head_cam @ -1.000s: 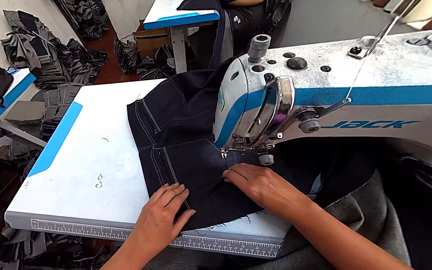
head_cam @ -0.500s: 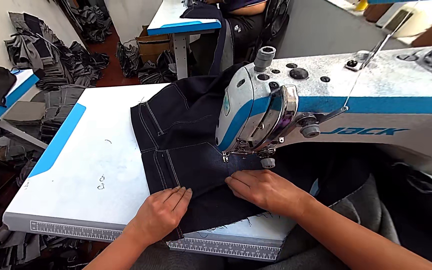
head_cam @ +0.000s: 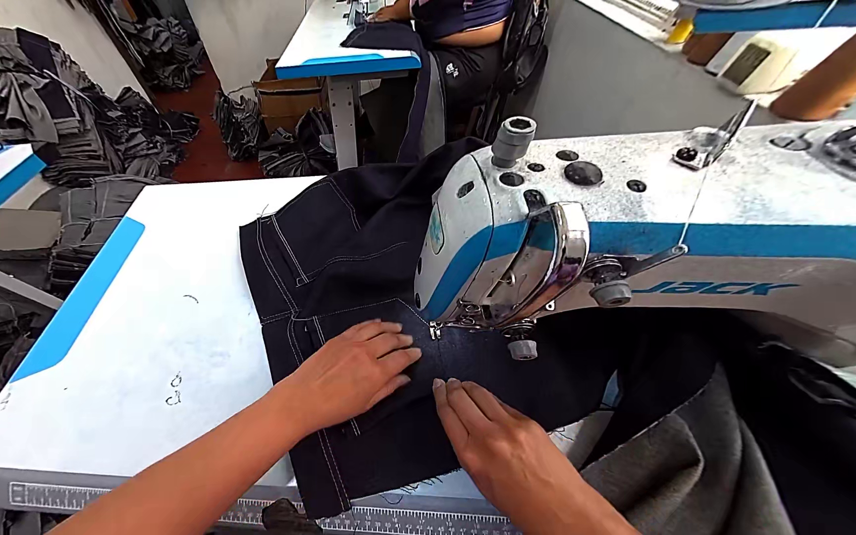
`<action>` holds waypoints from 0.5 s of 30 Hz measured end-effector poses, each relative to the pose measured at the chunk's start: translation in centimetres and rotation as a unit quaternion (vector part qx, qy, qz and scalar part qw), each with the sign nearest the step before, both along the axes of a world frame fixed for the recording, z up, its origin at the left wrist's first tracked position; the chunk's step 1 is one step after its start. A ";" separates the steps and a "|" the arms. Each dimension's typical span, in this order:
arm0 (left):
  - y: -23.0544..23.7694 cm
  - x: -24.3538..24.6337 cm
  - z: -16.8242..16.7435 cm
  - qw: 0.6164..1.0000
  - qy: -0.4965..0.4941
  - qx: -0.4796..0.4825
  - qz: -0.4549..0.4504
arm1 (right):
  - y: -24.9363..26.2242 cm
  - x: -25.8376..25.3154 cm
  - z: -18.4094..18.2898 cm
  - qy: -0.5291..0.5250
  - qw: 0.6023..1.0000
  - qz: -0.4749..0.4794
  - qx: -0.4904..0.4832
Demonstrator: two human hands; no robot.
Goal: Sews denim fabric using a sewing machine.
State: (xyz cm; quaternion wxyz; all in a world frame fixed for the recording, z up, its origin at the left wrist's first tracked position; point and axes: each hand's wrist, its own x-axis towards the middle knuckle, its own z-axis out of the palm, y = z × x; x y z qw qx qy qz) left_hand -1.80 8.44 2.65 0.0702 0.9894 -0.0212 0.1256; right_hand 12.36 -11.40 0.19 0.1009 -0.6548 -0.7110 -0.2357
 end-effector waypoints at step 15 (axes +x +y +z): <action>2.7 0.4 -1.9 0.989 0.101 -0.036 -0.097 | -1.9 0.8 -2.1 0.144 0.989 -0.038 0.021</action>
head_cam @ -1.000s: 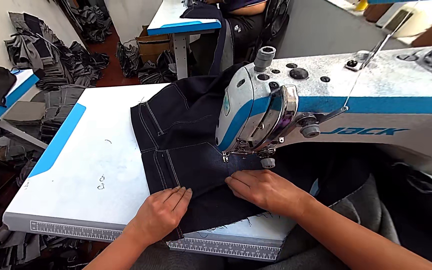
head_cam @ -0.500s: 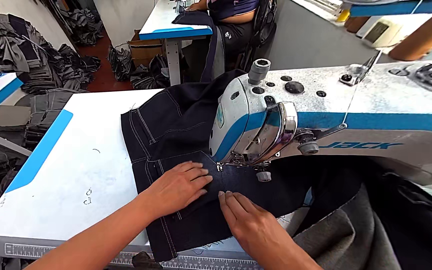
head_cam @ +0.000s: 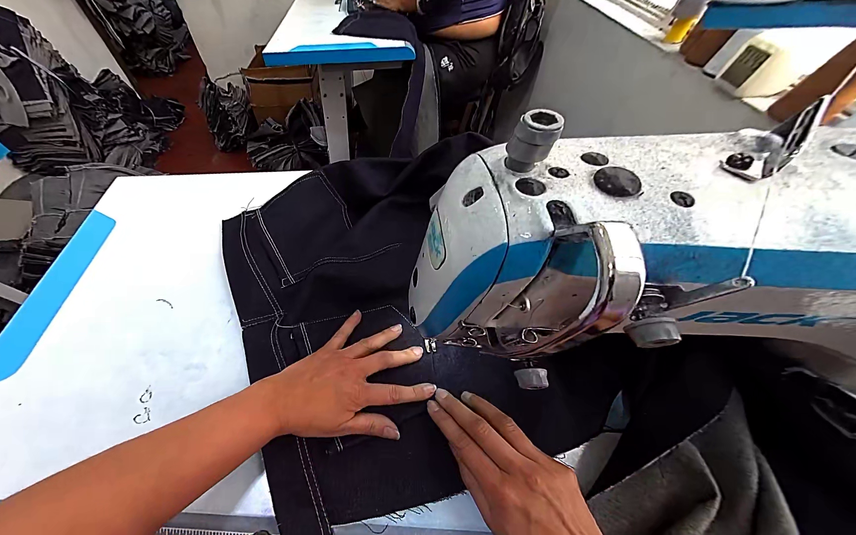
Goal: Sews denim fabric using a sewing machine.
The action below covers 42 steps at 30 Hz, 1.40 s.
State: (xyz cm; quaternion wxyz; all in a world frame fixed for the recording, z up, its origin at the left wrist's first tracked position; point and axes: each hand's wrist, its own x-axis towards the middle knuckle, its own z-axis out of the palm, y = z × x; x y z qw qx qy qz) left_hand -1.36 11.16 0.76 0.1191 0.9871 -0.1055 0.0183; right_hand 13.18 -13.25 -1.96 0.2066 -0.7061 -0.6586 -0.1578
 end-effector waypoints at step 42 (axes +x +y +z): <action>0.2 -0.4 -0.5 0.998 -0.041 0.012 -0.035 | 1.1 0.3 -0.2 0.092 0.994 0.032 0.053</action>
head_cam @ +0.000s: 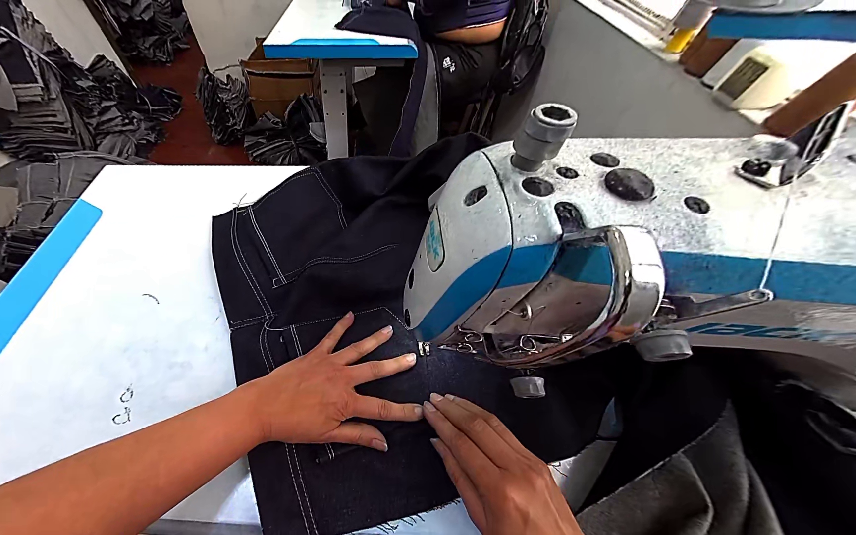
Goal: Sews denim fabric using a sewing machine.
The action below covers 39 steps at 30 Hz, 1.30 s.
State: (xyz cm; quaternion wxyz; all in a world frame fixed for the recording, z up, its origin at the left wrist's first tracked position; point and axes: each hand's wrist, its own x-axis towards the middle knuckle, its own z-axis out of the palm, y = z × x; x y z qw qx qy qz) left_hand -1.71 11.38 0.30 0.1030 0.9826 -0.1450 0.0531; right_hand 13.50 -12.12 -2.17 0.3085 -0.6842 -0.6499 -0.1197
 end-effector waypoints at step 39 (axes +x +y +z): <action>3.6 3.3 1.4 0.997 0.026 -0.060 0.047 | 2.9 3.7 -0.1 -0.025 0.999 -0.007 -0.025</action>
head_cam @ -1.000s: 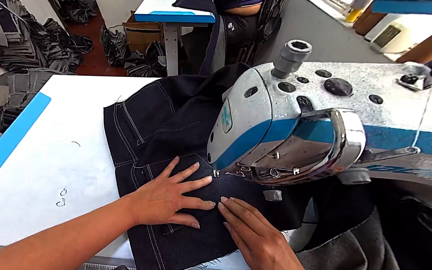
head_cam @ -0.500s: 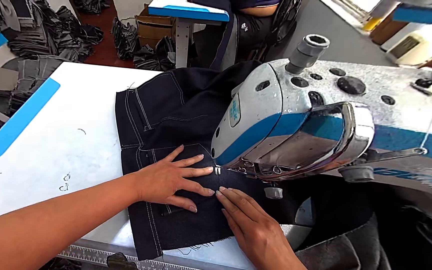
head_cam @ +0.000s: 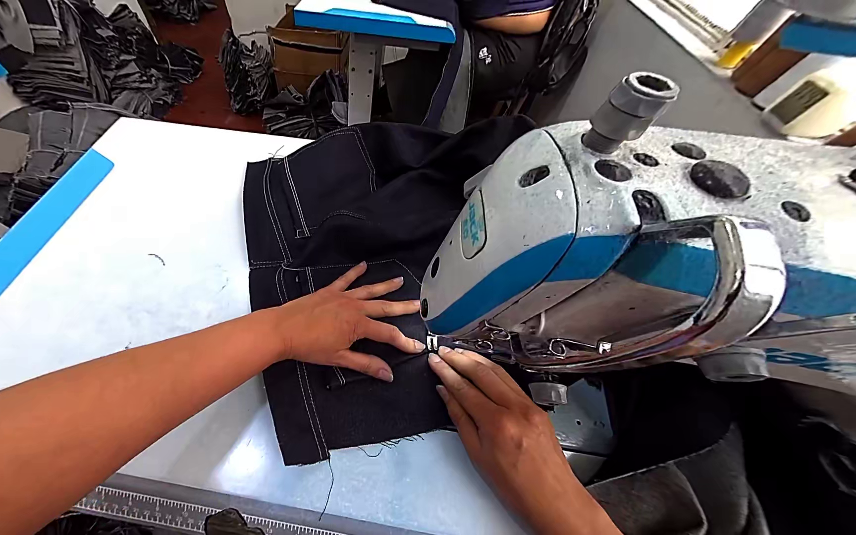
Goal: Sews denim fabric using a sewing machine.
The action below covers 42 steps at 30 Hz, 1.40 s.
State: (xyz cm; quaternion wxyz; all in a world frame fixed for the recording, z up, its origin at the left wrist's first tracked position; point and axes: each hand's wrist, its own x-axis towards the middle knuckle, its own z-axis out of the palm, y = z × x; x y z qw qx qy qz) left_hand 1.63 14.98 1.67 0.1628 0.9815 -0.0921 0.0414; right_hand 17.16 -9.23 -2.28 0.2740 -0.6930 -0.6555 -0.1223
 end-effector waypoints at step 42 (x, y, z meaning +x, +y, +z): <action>0.7 0.3 -0.4 0.999 -0.034 0.022 0.003 | -0.1 0.8 2.8 0.290 0.952 -0.096 0.034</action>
